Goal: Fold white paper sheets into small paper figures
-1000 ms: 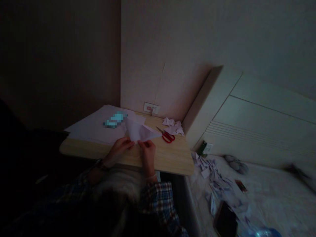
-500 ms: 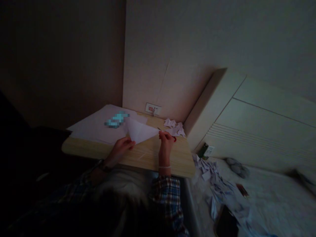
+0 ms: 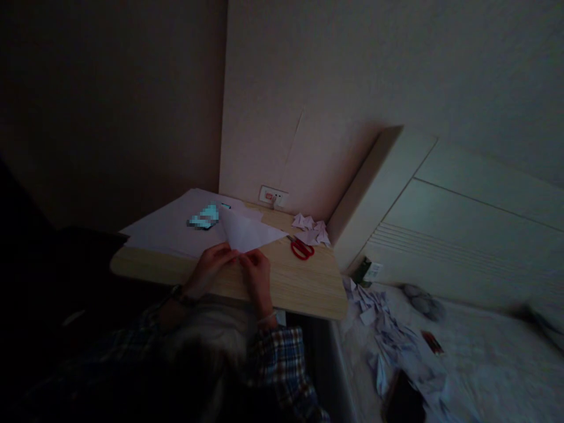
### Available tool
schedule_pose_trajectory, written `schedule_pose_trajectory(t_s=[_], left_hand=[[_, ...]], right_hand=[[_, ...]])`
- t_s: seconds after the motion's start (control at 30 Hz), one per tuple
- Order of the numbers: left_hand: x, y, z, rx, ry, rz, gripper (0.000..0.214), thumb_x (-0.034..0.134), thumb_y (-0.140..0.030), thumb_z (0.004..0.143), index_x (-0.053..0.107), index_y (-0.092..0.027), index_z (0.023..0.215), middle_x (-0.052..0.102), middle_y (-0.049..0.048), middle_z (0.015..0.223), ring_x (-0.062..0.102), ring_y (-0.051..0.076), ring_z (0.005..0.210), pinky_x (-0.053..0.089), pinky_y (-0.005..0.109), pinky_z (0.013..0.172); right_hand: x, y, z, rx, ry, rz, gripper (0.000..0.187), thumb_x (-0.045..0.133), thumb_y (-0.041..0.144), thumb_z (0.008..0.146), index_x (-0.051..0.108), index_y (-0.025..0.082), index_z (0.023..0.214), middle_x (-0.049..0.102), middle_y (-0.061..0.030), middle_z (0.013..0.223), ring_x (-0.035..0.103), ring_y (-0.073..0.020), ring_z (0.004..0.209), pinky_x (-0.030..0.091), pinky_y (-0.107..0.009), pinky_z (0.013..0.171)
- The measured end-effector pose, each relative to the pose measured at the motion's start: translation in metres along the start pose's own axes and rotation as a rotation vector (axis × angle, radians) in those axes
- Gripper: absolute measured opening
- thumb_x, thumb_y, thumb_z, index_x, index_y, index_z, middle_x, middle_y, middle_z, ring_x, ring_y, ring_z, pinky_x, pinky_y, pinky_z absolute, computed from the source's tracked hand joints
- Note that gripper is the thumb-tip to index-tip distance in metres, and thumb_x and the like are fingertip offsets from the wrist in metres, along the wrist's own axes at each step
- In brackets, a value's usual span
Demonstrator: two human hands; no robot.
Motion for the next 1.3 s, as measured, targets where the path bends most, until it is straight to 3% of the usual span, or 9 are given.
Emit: schedule_pose_trajectory(t_s=[0.23,0.57,0.73,1.3], left_hand=[[0.0086,-0.0029,0.0005,-0.068,0.07,-0.007,0.046,0.091,-0.053,0.042,0.065,-0.018,0.057,0.067,0.0013,0.055,0.062,0.019,0.06,0.053,0.031,0.061],[0.0047,-0.005,-0.0008,-0.009,-0.015,0.068,0.048,0.087,-0.057,0.047,0.059,-0.019,0.052,0.056,-0.0038,0.049,0.048,0.012,0.051,0.039,0.026,0.052],[0.0034,-0.004,-0.0036,0.018,0.003,0.067,0.04,0.086,-0.052,0.054,0.065,-0.017,0.059,0.06,-0.0021,0.056,0.051,0.013,0.056,0.041,0.026,0.056],[0.0007,-0.0015,-0.003,-0.001,-0.041,0.068,0.037,0.086,-0.049,0.052,0.068,-0.017,0.056,0.061,-0.0015,0.055,0.052,0.015,0.06,0.042,0.027,0.06]], right_hand=[[-0.0039,-0.0009,-0.0031,-0.062,-0.085,0.053,0.019,0.069,0.038,0.074,0.066,0.02,0.072,0.064,0.0013,0.068,0.057,-0.0169,0.069,0.046,-0.029,0.069],[-0.0031,-0.0036,-0.0051,-0.063,-0.026,-0.046,0.021,0.07,0.04,0.076,0.067,0.02,0.074,0.066,0.0003,0.071,0.058,-0.0166,0.069,0.046,-0.028,0.067],[-0.0035,-0.0028,-0.006,-0.07,-0.01,-0.073,0.022,0.069,0.041,0.077,0.067,0.02,0.074,0.067,0.0,0.071,0.059,-0.017,0.07,0.046,-0.028,0.069],[0.0011,0.0044,-0.0091,-0.082,-0.018,-0.127,0.025,0.068,0.045,0.077,0.062,0.021,0.071,0.063,0.001,0.069,0.057,-0.0157,0.066,0.044,-0.027,0.062]])
Point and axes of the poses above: each hand's wrist, its own z-axis towards the middle knuckle, its own x-axis out of the palm, y = z × x, the point moved 2 cm from there along z, towards the middle knuckle
